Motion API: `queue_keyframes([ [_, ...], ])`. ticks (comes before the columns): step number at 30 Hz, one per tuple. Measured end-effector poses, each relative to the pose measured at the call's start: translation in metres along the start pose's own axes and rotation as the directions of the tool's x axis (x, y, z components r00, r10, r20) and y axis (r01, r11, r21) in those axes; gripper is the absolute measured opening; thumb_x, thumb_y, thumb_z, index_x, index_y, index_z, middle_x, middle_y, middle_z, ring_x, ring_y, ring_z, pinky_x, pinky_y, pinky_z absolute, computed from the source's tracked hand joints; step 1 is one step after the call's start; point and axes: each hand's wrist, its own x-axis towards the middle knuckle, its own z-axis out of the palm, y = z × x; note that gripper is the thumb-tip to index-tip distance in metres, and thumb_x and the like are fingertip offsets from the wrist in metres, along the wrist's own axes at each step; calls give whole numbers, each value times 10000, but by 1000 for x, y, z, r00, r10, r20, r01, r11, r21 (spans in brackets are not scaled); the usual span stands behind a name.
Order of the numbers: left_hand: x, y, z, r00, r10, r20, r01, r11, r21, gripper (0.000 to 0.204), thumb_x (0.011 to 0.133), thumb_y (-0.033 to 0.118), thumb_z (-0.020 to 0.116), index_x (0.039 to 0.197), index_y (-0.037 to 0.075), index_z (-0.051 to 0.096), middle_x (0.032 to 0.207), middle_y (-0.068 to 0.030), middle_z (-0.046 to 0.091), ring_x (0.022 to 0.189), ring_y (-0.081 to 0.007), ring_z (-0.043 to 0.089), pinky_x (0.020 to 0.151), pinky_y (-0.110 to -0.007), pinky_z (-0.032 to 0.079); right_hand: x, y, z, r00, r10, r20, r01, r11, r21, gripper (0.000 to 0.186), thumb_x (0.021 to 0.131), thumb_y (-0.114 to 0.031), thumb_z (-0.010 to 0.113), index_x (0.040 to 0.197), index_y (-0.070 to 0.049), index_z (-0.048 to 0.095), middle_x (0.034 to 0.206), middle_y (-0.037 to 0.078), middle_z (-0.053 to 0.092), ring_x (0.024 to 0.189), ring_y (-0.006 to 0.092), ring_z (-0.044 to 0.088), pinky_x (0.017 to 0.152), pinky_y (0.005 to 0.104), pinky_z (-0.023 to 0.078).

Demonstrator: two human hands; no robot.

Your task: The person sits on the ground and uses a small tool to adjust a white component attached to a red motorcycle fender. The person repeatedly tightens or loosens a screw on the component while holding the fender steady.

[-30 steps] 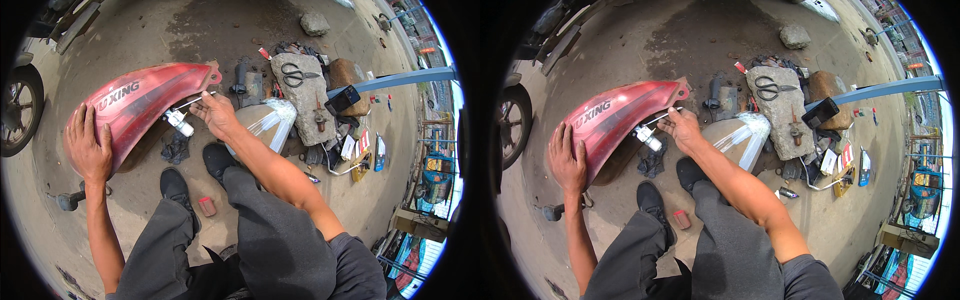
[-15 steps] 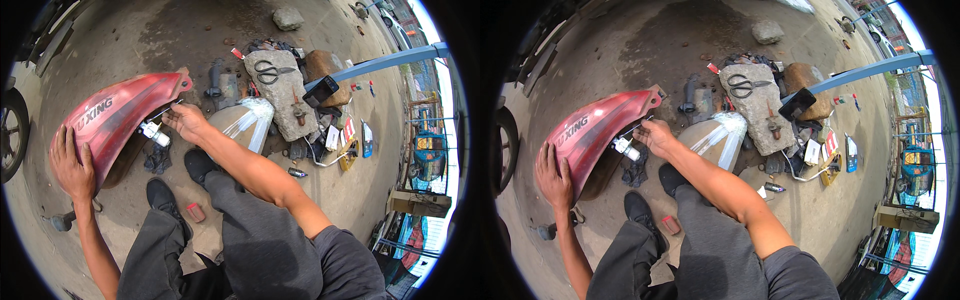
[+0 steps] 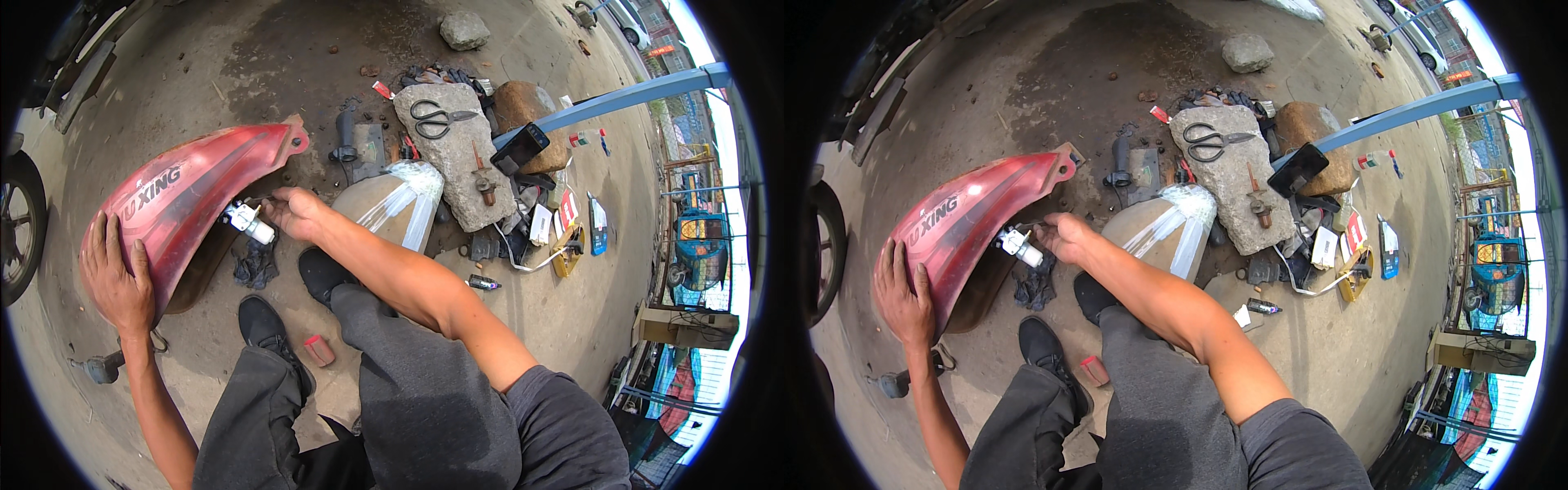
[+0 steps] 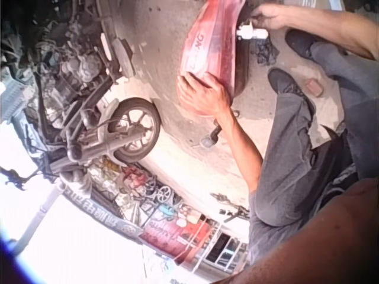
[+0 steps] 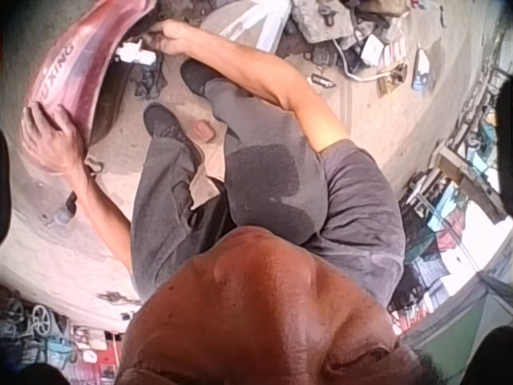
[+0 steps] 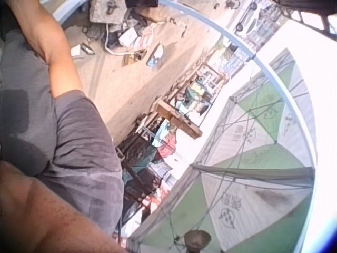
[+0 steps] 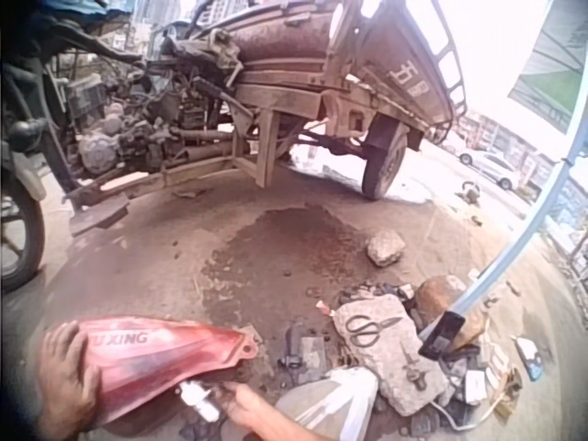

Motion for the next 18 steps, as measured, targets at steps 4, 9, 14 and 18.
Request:
queue_keyframes([
  [4,-1,-1,-1,1000,6,-3,-6,1000,10,500,948,326,531,1391,94,517,1479,-83,460,1382,-288,399,1155,-466,258,-21,-8,11,973,-232,23,233,965,-120,121,970,-84,490,1024,11,543,932,121,620,782,221,633,683,327,566],
  [9,0,1,-3,1000,0,-1,0,1000,-1,493,943,324,539,1372,79,534,1467,-89,473,1372,-292,410,1154,-455,266,-46,-13,27,888,-436,148,460,851,-255,189,973,-97,510,1114,30,507,973,109,617,788,198,650,689,321,576],
  [14,2,3,-5,1000,4,-7,-4,1000,-2,488,942,323,544,1361,71,544,1456,-101,485,1363,-294,420,1151,-444,270,-52,-13,30,831,-523,190,556,778,-292,256,982,-100,515,1174,52,442,985,126,608,779,197,655,689,328,584],
  [18,1,1,-5,1000,8,-9,-8,1000,-8,488,946,327,544,1362,73,545,1457,-108,484,1360,-294,423,1150,-444,264,-50,-12,29,811,-545,213,585,748,-313,253,981,-90,517,1169,58,434,966,135,610,771,197,662,688,324,589],
])
